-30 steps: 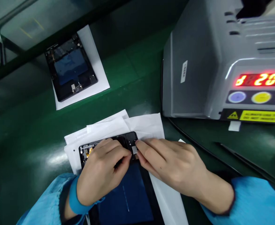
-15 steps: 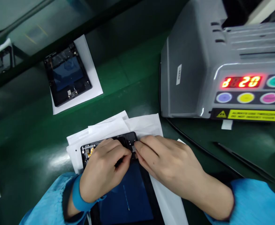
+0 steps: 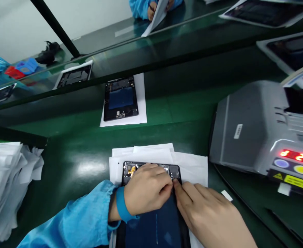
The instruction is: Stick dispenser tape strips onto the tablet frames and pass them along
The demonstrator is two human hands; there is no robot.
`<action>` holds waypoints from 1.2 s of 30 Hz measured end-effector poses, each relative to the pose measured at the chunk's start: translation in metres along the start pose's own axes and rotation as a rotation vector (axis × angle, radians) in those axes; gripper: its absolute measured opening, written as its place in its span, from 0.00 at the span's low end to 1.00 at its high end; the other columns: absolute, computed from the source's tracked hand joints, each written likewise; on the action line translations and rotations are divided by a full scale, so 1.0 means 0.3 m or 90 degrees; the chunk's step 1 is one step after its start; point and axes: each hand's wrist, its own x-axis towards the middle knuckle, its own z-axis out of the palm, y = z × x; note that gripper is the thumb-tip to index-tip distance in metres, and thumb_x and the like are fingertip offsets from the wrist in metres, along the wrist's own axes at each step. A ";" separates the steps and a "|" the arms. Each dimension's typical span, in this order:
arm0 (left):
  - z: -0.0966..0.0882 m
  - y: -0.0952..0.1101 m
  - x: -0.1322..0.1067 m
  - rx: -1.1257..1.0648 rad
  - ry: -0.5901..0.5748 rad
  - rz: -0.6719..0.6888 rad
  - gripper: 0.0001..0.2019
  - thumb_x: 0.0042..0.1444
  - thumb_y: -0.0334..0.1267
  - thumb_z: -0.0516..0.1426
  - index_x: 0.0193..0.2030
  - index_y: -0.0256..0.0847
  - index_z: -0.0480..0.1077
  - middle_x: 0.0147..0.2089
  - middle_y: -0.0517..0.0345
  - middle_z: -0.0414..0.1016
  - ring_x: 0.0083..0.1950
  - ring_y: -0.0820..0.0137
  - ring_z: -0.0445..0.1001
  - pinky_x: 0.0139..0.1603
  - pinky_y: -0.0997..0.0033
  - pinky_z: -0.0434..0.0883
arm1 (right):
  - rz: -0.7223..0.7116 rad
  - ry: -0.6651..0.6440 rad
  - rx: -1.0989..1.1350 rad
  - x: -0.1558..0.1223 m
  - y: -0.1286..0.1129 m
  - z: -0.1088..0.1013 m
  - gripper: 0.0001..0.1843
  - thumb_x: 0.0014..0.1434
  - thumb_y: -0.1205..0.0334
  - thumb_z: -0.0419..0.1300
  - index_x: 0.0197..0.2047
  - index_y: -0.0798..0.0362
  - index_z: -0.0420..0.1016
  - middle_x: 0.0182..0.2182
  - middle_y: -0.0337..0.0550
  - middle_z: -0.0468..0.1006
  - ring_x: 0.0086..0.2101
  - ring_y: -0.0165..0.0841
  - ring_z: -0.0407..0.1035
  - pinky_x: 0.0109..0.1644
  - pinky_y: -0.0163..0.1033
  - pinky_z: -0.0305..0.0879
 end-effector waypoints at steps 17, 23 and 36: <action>-0.090 0.001 0.078 -0.026 -0.007 -0.113 0.08 0.59 0.30 0.58 0.29 0.40 0.73 0.24 0.65 0.71 0.25 0.75 0.68 0.30 0.74 0.62 | 0.196 0.130 0.126 -0.067 -0.022 0.005 0.17 0.69 0.65 0.51 0.57 0.59 0.70 0.33 0.42 0.77 0.33 0.33 0.72 0.38 0.40 0.67; -0.092 0.013 0.099 0.001 -0.028 -0.167 0.05 0.57 0.34 0.61 0.29 0.41 0.74 0.25 0.66 0.71 0.26 0.75 0.67 0.30 0.75 0.60 | 0.258 0.194 0.189 -0.120 0.018 -0.003 0.11 0.68 0.66 0.53 0.52 0.55 0.72 0.34 0.40 0.80 0.32 0.30 0.73 0.37 0.35 0.67; -0.083 0.043 0.121 0.106 -0.021 -0.201 0.06 0.56 0.37 0.59 0.29 0.42 0.72 0.23 0.66 0.67 0.25 0.73 0.66 0.30 0.72 0.55 | 0.272 0.293 0.103 -0.141 0.074 -0.087 0.08 0.64 0.70 0.58 0.46 0.54 0.74 0.35 0.43 0.80 0.35 0.32 0.74 0.40 0.37 0.70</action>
